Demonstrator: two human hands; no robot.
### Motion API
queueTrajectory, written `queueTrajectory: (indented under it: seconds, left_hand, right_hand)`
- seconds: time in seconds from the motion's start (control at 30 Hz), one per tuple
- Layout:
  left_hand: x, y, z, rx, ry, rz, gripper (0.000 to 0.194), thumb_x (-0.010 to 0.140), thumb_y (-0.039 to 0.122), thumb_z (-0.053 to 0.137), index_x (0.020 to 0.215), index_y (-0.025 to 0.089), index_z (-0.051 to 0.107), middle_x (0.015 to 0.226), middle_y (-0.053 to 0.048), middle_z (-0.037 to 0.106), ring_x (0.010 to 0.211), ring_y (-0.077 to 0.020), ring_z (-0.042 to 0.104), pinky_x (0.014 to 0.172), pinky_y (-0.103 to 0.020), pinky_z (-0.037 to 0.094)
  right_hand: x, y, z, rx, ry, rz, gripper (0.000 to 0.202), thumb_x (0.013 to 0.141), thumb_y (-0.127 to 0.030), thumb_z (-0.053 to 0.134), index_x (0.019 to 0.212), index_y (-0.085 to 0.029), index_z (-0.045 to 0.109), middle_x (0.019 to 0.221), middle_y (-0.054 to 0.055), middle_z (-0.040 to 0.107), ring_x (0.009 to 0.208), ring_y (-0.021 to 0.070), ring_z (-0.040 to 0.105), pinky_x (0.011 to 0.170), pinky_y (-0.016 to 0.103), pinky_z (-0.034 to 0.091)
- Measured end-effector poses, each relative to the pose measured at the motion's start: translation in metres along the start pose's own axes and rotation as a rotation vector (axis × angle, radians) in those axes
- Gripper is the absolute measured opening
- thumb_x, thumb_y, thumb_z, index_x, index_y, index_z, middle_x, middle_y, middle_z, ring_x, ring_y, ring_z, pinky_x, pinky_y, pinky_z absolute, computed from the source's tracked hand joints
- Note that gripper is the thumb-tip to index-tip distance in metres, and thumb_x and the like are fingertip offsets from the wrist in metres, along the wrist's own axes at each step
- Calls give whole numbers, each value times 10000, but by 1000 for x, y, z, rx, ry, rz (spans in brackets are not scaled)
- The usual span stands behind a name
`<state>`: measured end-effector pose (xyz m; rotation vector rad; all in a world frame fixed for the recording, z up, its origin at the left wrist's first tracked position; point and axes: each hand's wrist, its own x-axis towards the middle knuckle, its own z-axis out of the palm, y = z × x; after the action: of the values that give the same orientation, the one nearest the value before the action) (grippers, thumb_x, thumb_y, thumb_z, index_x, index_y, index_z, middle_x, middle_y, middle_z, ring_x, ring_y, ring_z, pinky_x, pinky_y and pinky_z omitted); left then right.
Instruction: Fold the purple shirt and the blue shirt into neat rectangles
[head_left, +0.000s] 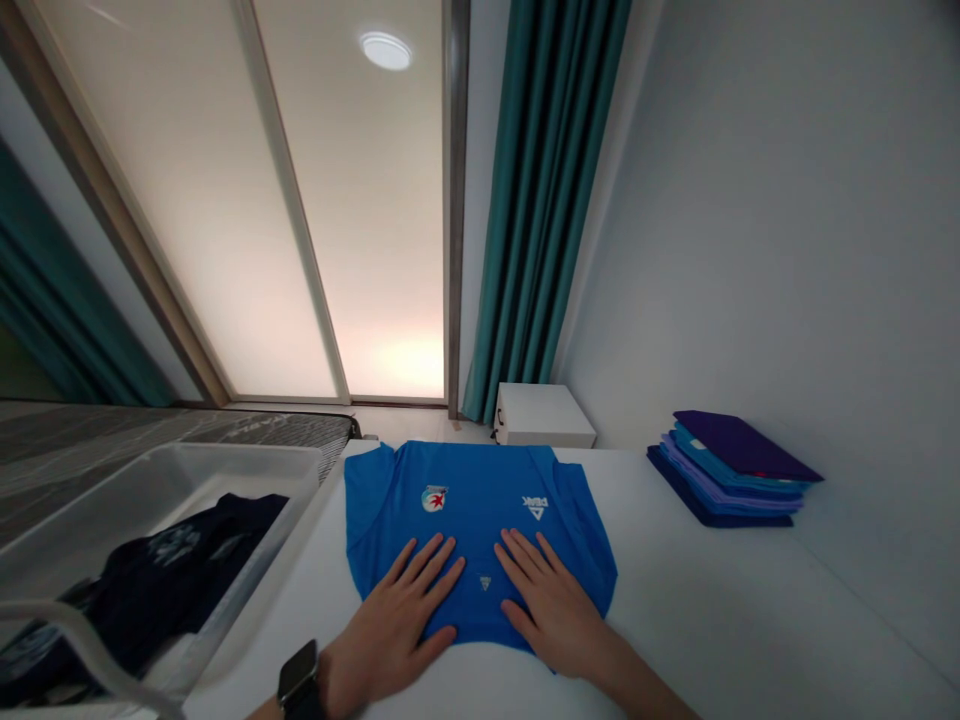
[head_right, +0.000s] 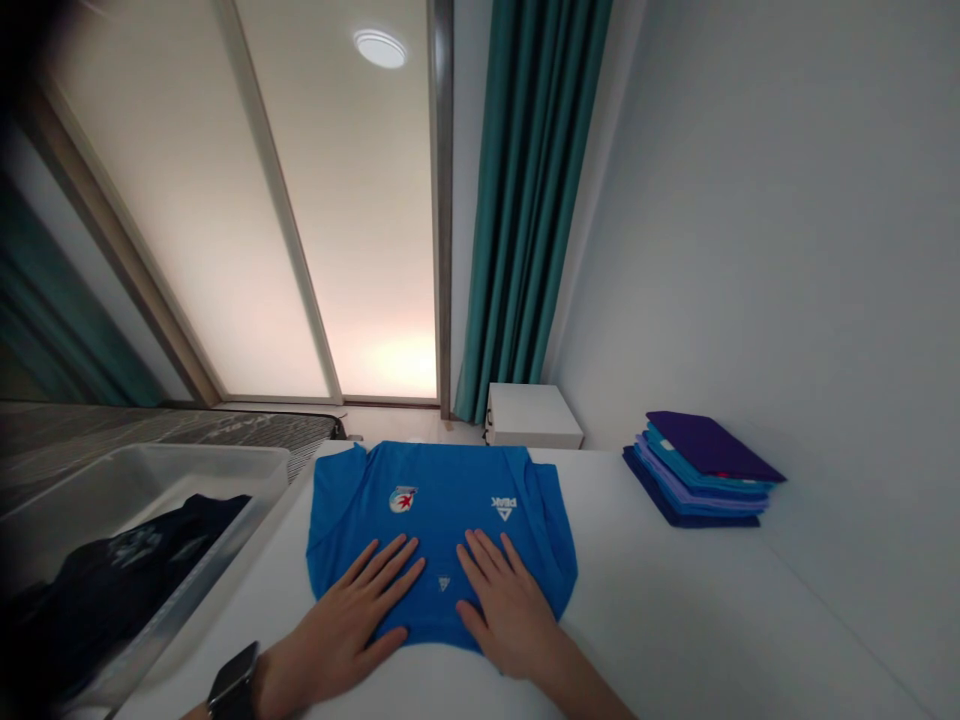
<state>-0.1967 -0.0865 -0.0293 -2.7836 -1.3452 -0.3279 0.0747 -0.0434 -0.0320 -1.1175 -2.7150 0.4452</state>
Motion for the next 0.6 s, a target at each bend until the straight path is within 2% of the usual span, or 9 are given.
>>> queueTrajectory:
  seconds: [0.13, 0.23, 0.33, 0.43, 0.53, 0.6]
  left_hand:
    - [-13, 5, -2, 3, -11, 8, 666, 972, 469, 428, 1533, 314, 105, 1579, -32, 241, 1418, -283, 314, 1154, -492, 268]
    - [-12, 7, -6, -26, -50, -9, 676, 977, 489, 410, 1536, 309, 76, 1575, -30, 248, 1417, -281, 316, 1146, -480, 291]
    - [4, 2, -11, -75, -83, -39, 641, 991, 486, 374, 1538, 308, 91, 1572, -34, 260, 1416, -266, 323, 1133, -464, 326]
    - [28, -9, -11, -106, -72, -29, 587, 1003, 462, 352, 1534, 311, 154, 1579, -32, 254, 1424, -259, 307, 1143, -479, 309]
    - [45, -20, -2, -105, -43, -14, 571, 997, 449, 378, 1524, 296, 221, 1575, -45, 273, 1428, -263, 297, 1156, -488, 283]
    - [48, -25, 7, -91, -46, -19, 578, 994, 457, 379, 1524, 281, 228, 1574, -59, 276, 1429, -268, 293, 1158, -499, 275]
  right_hand:
    - [-9, -6, -5, 35, -63, 25, 619, 994, -484, 346, 1538, -299, 116, 1604, 5, 99, 1471, 244, 103, 1201, 503, 57]
    - [-8, -8, -9, 55, -104, 45, 622, 983, -485, 377, 1535, -298, 160, 1604, -3, 104, 1470, 237, 110, 1203, 493, 60]
    - [3, -4, -13, 67, -83, 46, 575, 987, -476, 366, 1515, -272, 268, 1594, 15, 189, 1461, 216, 168, 1205, 447, 124]
    - [21, 6, -13, 33, -2, 51, 540, 1003, -421, 328, 1505, -224, 306, 1581, 40, 243, 1452, 194, 200, 1204, 404, 152]
    - [35, 17, -9, -28, 29, 90, 557, 996, -416, 340, 1505, -192, 303, 1578, 71, 245, 1455, 207, 190, 1201, 423, 144]
    - [38, 21, -6, -57, 24, 98, 575, 996, -446, 326, 1510, -191, 286, 1584, 77, 217, 1460, 214, 168, 1200, 438, 123]
